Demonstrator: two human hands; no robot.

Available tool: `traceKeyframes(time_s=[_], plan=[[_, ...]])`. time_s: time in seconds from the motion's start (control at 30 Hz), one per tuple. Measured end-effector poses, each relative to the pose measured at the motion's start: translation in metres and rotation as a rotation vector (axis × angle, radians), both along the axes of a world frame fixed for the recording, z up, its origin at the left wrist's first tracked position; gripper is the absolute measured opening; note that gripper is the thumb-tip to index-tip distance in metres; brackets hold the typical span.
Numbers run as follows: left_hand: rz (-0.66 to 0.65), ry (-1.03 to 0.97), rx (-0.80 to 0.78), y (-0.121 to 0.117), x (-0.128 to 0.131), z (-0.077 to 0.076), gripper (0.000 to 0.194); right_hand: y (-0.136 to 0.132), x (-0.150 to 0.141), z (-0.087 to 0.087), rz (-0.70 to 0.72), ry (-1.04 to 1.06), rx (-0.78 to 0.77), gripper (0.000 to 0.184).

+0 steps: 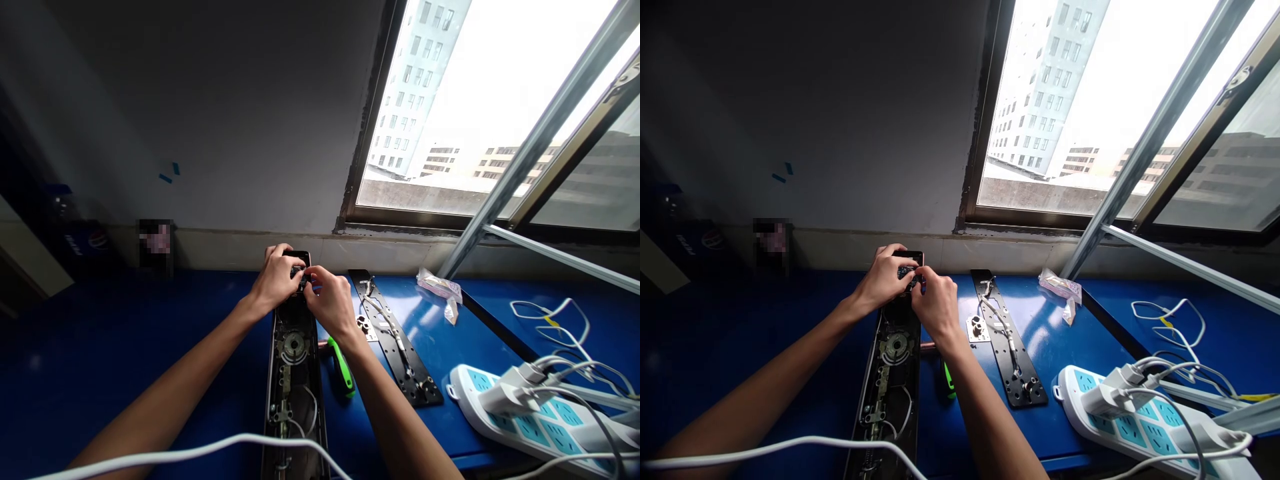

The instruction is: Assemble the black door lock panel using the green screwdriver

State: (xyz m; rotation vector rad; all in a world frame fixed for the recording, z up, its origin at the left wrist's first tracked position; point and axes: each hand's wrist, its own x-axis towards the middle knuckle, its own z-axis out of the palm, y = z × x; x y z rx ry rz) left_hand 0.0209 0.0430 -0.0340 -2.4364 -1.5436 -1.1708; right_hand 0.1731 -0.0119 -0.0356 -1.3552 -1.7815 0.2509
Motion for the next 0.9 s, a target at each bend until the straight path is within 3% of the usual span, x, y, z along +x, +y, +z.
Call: traceKeyframes(time_s=[0.43, 0.6, 0.77, 0.9], plan=[[-0.103, 0.011, -0.096, 0.002, -0.011, 0.011, 0.024, 0.000, 0.011, 0.000, 0.151, 0.147, -0.091, 0.036], [-0.102, 0.087, -0.009, -0.006, -0.019, 0.024, 0.025, -0.001, 0.020, 0.002, 0.255, 0.238, -0.186, 0.045], [-0.312, 0.213, -0.026, -0.018, -0.027, 0.039, 0.026, -0.003, 0.027, 0.005, 0.389, 0.366, -0.288, 0.055], [-0.355, 0.254, -0.054, -0.025, -0.028, 0.044, 0.025, -0.003, 0.025, 0.001, 0.323, 0.349, -0.258, 0.040]])
